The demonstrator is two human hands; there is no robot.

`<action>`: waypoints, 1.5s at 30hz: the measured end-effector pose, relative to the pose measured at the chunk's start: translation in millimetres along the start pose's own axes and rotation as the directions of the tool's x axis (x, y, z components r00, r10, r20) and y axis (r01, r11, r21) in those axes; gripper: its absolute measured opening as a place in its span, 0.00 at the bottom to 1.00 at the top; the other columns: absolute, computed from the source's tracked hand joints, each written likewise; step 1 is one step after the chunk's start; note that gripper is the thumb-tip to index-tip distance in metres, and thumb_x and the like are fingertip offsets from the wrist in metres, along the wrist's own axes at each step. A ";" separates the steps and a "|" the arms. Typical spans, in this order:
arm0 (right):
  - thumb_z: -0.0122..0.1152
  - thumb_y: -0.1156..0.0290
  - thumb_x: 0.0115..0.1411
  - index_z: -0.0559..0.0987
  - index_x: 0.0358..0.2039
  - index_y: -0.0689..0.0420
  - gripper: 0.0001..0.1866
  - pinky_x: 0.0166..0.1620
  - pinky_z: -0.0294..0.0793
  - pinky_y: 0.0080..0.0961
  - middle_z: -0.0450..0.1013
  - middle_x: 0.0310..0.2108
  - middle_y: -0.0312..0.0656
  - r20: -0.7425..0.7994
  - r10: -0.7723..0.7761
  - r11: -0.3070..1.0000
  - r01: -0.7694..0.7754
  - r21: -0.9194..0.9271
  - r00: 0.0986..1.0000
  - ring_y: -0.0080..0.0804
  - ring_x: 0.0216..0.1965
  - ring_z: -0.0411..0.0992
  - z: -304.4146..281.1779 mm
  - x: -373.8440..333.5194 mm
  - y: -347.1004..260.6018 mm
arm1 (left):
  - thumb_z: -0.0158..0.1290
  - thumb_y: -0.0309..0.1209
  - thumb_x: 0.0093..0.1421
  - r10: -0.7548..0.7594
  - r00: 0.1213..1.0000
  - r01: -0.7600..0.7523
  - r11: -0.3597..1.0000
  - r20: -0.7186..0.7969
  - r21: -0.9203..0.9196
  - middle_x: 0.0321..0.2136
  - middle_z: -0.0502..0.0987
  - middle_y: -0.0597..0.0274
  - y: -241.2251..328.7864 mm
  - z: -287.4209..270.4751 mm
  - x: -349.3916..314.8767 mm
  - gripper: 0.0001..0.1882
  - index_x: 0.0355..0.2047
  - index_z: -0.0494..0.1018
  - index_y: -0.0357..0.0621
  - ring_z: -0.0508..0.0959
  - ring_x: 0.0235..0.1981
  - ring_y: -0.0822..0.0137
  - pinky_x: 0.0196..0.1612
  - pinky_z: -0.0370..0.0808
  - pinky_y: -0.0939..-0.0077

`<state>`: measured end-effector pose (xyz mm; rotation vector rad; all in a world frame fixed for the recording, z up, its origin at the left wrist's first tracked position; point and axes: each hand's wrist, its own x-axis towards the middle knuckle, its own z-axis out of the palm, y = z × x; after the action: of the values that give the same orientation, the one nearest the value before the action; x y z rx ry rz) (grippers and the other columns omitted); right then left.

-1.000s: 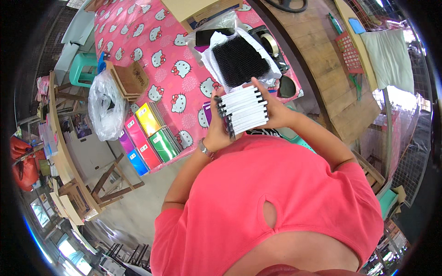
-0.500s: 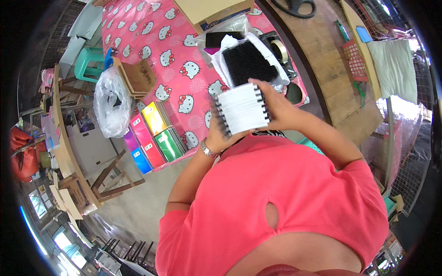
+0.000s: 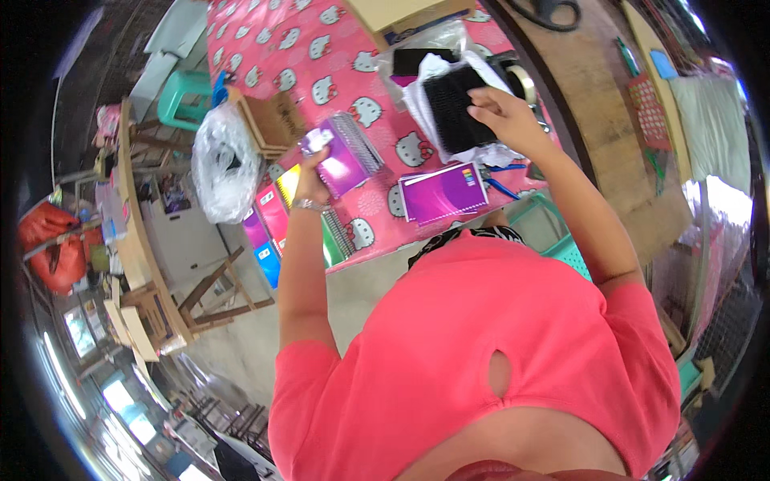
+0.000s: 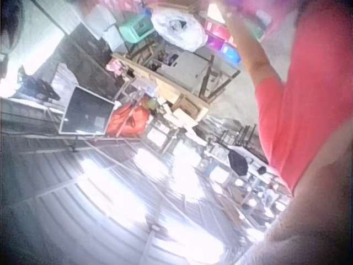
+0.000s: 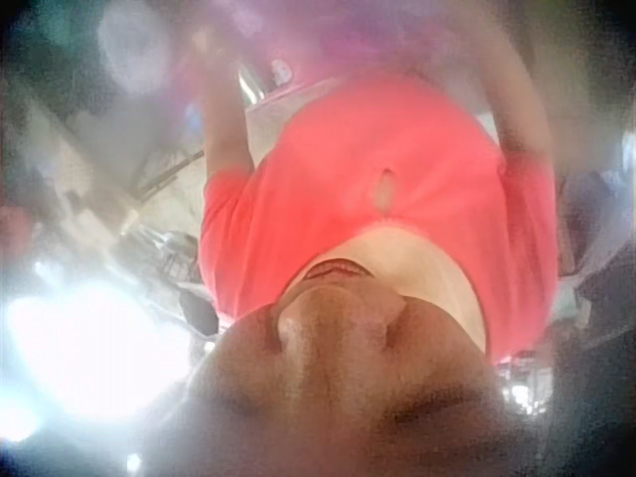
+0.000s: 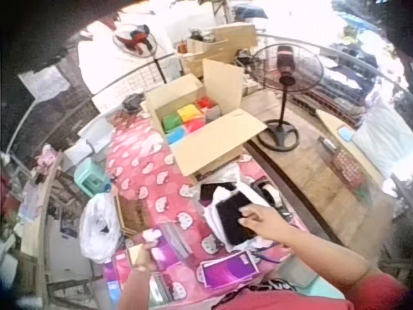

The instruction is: The person organizes stacks of notebooks by color on a table, placing them into a bag and a box.

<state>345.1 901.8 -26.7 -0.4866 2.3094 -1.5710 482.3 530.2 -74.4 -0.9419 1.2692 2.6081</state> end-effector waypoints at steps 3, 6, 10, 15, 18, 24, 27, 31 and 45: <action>0.64 0.66 0.56 0.77 0.45 0.62 0.18 0.43 0.76 0.30 0.77 0.36 0.49 0.031 0.015 0.977 -0.008 -0.212 0.999 0.40 0.39 0.77 15.8 8.3 34.9 | 0.62 0.32 0.53 -0.262 0.963 0.263 0.964 -0.063 0.019 0.43 0.78 0.56 -26.4 -39.2 27.3 0.21 0.47 0.73 0.42 0.77 0.46 0.59 0.53 0.73 0.61; 0.65 0.64 0.54 0.76 0.46 0.62 0.21 0.42 0.75 0.39 0.74 0.38 0.52 -0.048 -0.112 0.846 0.070 -0.529 0.993 0.49 0.39 0.75 35.7 24.5 59.5 | 0.62 0.32 0.54 -0.281 0.951 0.296 0.948 -0.130 0.117 0.45 0.77 0.57 -28.1 -37.5 32.4 0.22 0.48 0.72 0.42 0.76 0.47 0.60 0.55 0.70 0.61; 0.68 0.59 0.52 0.75 0.44 0.60 0.24 0.44 0.75 0.44 0.70 0.41 0.53 -0.123 -0.098 0.714 -0.016 -0.700 0.988 0.52 0.42 0.73 53.6 36.5 54.7 | 0.62 0.34 0.55 -0.347 0.918 0.391 0.874 -0.193 0.287 0.45 0.78 0.59 -16.5 -41.1 34.8 0.22 0.48 0.72 0.42 0.77 0.45 0.60 0.54 0.71 0.61; 0.69 0.60 0.51 0.75 0.37 0.61 0.20 0.44 0.75 0.45 0.70 0.40 0.52 -0.006 -0.040 0.687 0.023 -0.726 0.999 0.53 0.42 0.73 55.9 47.6 58.9 | 0.62 0.36 0.55 -0.331 0.904 0.426 0.763 -0.271 0.486 0.43 0.79 0.60 0.0 -26.7 34.6 0.20 0.46 0.74 0.42 0.77 0.44 0.63 0.53 0.71 0.62; 0.69 0.63 0.50 0.75 0.37 0.61 0.19 0.44 0.76 0.44 0.72 0.39 0.54 -0.045 -0.027 0.756 -0.009 -0.654 0.999 0.53 0.42 0.74 61.7 51.1 64.7 | 0.63 0.35 0.53 -0.304 0.893 0.443 0.727 -0.332 0.524 0.43 0.79 0.60 1.2 -31.0 41.3 0.21 0.46 0.74 0.42 0.78 0.44 0.62 0.52 0.71 0.63; 0.68 0.67 0.47 0.77 0.39 0.60 0.19 0.47 0.75 0.43 0.77 0.36 0.55 -0.060 0.072 0.856 -0.093 -0.509 0.996 0.51 0.42 0.76 75.0 60.7 64.2 | 0.64 0.34 0.47 0.536 0.813 0.056 0.318 -0.228 0.946 0.55 0.64 0.29 -34.4 -59.5 31.5 0.49 0.64 0.51 0.32 0.66 0.58 0.46 0.62 0.60 0.53; 0.67 0.68 0.47 0.78 0.38 0.59 0.17 0.46 0.76 0.43 0.77 0.36 0.55 -0.142 0.118 0.812 -0.178 -0.556 0.983 0.51 0.42 0.76 62.9 58.8 78.8 | 0.62 0.33 0.48 0.784 0.616 -0.120 0.003 0.073 0.993 0.53 0.66 0.34 -48.8 26.4 -3.0 0.41 0.60 0.58 0.34 0.62 0.60 0.45 0.62 0.59 0.53; 0.65 0.70 0.46 0.78 0.37 0.60 0.16 0.46 0.75 0.43 0.77 0.35 0.56 -0.192 0.018 0.830 -0.121 -0.544 0.981 0.52 0.41 0.76 75.5 55.4 73.8 | 0.61 0.33 0.48 0.546 0.586 -0.569 -0.248 0.598 0.784 0.50 0.71 0.50 -84.8 119.9 -84.0 0.23 0.44 0.72 0.38 0.67 0.54 0.48 0.56 0.65 0.55; 0.66 0.68 0.49 0.81 0.37 0.58 0.14 0.44 0.76 0.36 0.79 0.34 0.50 -0.084 0.064 0.912 -0.093 -0.400 0.994 0.43 0.39 0.78 51.8 64.1 61.4 | 0.54 0.29 0.47 0.065 0.600 -0.684 -0.475 0.798 0.553 0.43 0.73 0.58 -131.2 156.8 -92.9 0.17 0.41 0.73 0.43 0.74 0.43 0.61 0.42 0.74 0.67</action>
<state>303.5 851.6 -106.2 -0.4296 2.6817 -1.0851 524.4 747.8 -38.6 0.7202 3.0116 0.5233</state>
